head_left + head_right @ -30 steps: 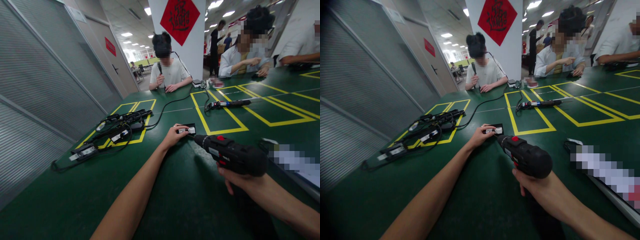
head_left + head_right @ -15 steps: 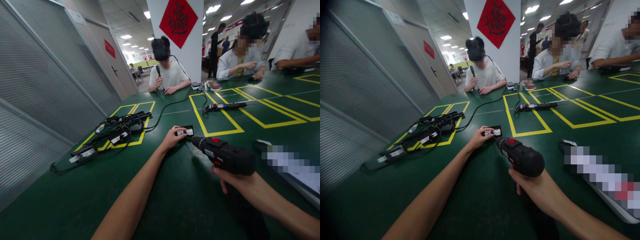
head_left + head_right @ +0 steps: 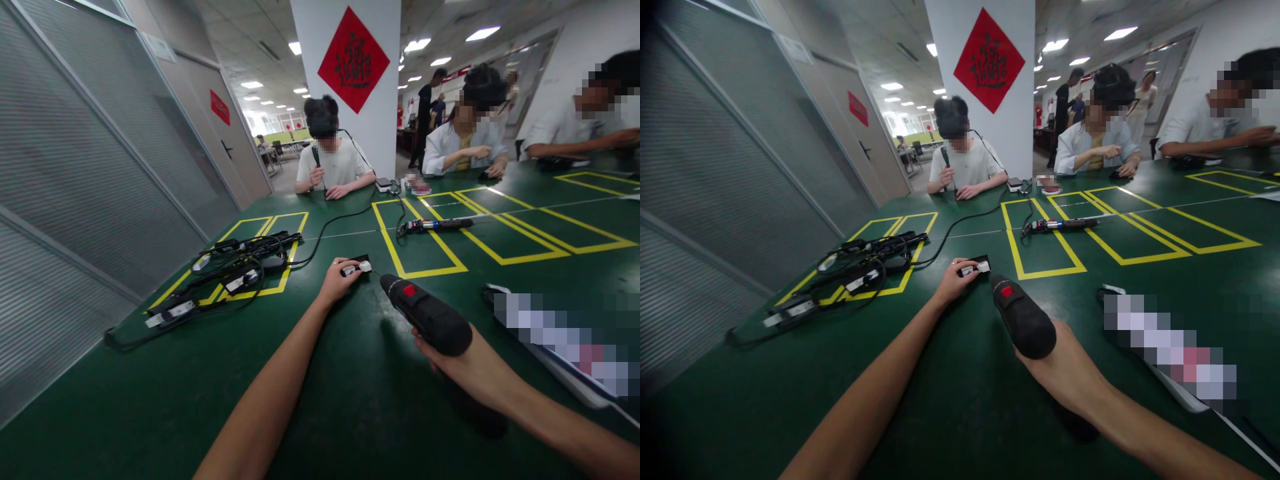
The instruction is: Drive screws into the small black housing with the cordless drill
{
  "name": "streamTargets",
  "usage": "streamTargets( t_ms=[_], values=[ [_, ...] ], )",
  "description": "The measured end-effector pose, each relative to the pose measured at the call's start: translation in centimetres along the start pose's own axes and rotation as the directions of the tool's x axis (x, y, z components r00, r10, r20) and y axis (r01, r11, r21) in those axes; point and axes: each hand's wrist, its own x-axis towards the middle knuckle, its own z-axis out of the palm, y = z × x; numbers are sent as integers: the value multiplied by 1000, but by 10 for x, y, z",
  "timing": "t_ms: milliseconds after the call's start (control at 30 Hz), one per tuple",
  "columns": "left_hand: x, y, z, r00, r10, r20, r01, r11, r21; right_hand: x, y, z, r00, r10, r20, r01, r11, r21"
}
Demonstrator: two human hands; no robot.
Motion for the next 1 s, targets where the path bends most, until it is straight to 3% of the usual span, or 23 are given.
streamTargets(
  t_ms=[200, 467, 1000],
  values=[
    [0, -3, 1, 1000, -20, -21, 20, 1000, 11, -5, -18, -12, 991, -125, -40, 119, 983, -139],
    [-3, 0, -3, 999, -37, 9, 37, 999, -13, -4, -11, -6, 996, -73, -47, 65, 985, -158],
    [-1, -1, -4, 997, -53, 53, 55, 998, -29, 4, -18, 8, 996, -87, 25, 90, 988, -126]
  ],
)
